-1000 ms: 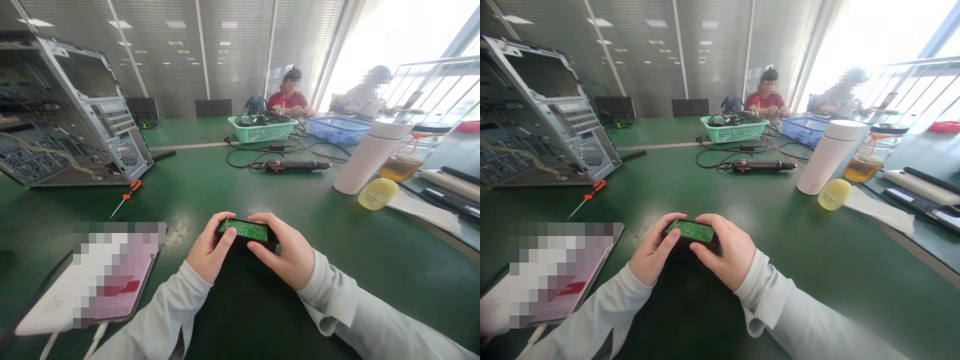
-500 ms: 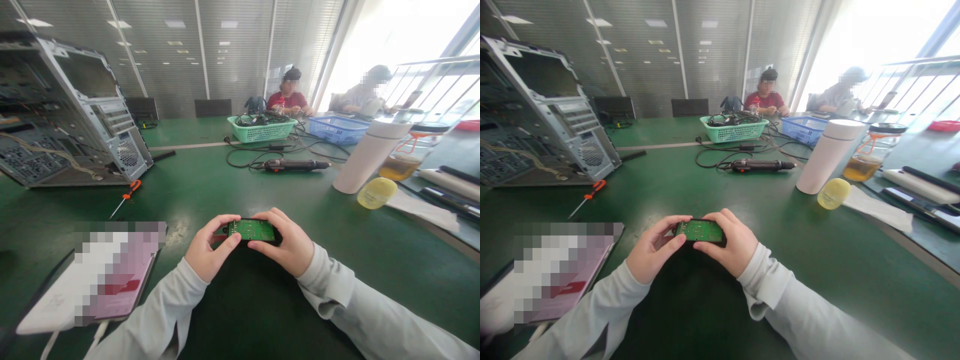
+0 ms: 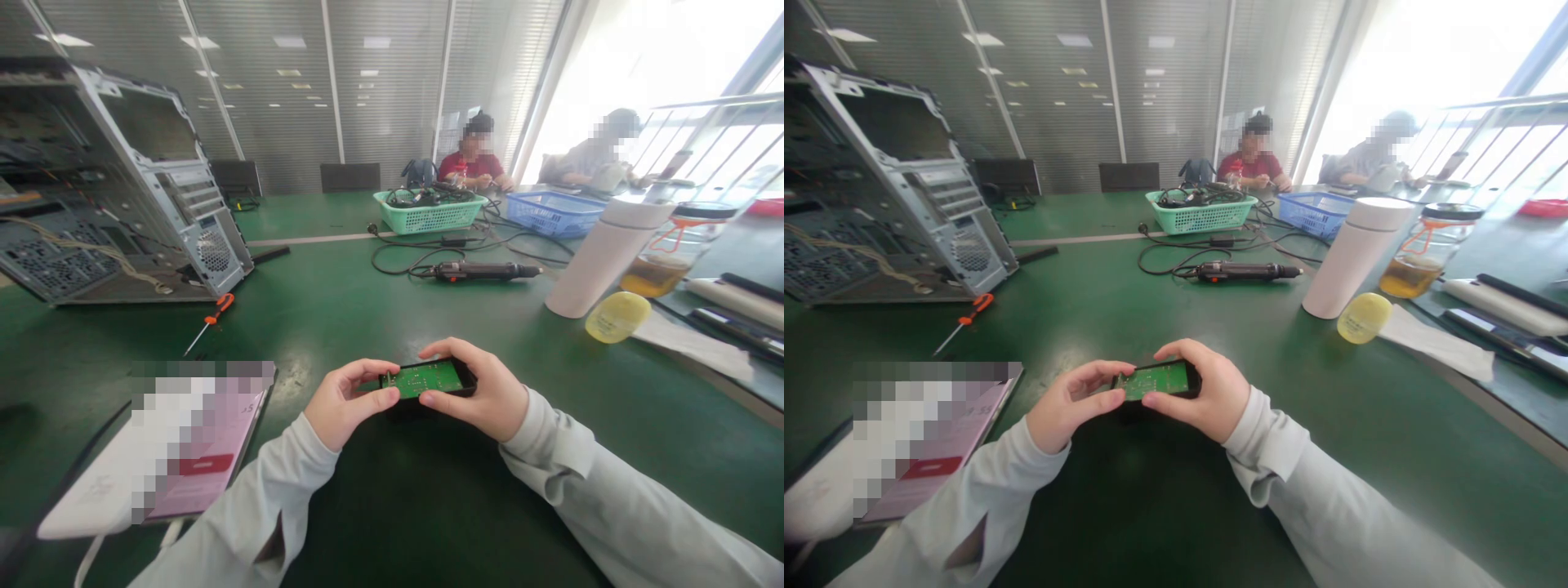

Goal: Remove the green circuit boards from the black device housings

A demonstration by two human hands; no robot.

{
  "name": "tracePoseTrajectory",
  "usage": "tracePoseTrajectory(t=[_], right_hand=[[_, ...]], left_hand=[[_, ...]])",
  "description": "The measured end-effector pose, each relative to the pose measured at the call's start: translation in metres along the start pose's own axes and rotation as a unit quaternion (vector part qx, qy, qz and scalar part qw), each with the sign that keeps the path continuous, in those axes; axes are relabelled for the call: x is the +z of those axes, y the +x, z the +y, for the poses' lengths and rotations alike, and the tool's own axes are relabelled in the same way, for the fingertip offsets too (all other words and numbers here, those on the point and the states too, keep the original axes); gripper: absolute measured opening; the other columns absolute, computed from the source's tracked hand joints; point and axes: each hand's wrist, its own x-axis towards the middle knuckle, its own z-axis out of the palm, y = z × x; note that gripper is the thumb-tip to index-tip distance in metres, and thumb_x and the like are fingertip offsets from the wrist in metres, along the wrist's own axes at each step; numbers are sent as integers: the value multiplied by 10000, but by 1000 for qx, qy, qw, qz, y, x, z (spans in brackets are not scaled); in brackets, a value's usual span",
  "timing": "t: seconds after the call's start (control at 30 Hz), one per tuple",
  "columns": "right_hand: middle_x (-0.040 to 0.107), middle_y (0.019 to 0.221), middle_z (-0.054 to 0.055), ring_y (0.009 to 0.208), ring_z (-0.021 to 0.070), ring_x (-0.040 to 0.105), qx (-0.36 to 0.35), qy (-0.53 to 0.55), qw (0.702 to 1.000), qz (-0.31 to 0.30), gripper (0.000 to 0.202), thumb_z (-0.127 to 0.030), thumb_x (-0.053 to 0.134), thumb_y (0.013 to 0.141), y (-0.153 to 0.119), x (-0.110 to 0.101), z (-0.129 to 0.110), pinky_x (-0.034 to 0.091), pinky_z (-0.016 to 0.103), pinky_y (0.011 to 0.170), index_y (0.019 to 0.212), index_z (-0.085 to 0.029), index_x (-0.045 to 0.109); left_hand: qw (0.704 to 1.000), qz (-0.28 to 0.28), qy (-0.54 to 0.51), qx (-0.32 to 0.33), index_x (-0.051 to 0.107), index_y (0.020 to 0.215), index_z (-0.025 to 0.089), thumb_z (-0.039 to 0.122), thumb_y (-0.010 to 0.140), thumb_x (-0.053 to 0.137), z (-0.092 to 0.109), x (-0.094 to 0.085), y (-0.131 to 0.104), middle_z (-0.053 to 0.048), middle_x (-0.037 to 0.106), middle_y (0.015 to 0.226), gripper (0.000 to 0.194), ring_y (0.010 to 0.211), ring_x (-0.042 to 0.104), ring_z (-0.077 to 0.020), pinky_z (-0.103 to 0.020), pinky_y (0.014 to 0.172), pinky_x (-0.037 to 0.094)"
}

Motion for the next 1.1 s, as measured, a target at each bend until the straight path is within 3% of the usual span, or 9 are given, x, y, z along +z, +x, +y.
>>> tracePoseTrajectory(t=[0.23, 0.37, 0.47, 0.63, 0.83, 1.1], right_hand=[[584, 767, 7, 652, 118, 512, 75, 71, 994, -33, 375, -483, 639, 749, -1, 8, -3, 402, 231, 600, 923, -154, 592], [576, 754, 1, 652, 116, 501, 105, 79, 990, -46, 367, -472, 657, 722, -4, 14, -4, 394, 228, 600, 896, -156, 590], [584, 781, 5, 679, 122, 511, 105, 77, 990, -48, 348, -468, 653, 727, -5, 16, -6, 400, 233, 620, 880, -161, 597], [581, 776, 8, 682, 126, 521, 104, 84, 991, 3, 348, -461, 654, 726, -2, 13, -7, 410, 242, 645, 880, -155, 593], [571, 777, 7, 680, 132, 522, 120, 58, 991, 23, 383, -475, 658, 711, -2, 9, -7, 411, 255, 651, 918, -160, 590], [569, 779, 2, 670, 123, 516, 108, 60, 992, 15, 403, -491, 656, 723, -2, 9, -8, 408, 244, 639, 947, -161, 597]], left_hand=[[996, 13, -88, -23, 712, 661, 172, 216, 474, 818, -4, 1, 1, -18, 722, 772, 220, 737, 625, -153, -267, 721, 487], [986, 86, -139, -33, 686, 702, 180, 258, 581, 763, 2, -4, -2, 3, 703, 687, 163, 731, 640, -139, -254, 724, 482], [994, 97, -40, -2, 682, 820, 179, 290, 579, 739, 8, -6, -3, -9, 690, 728, 272, 760, 628, -164, -272, 706, 473], [988, 54, 141, 13, 644, 754, 165, 379, 607, 655, 3, -1, -2, -46, 648, 767, 260, 781, 592, -210, -309, 672, 452], [990, 37, 139, 7, 646, 820, 161, 398, 599, 678, -2, -3, -1, -48, 637, 778, 325, 778, 585, -205, -311, 675, 464], [997, 51, 58, -24, 659, 654, 168, 340, 485, 770, 5, -1, 1, -5, 655, 665, 266, 677, 584, -156, -295, 716, 464]])
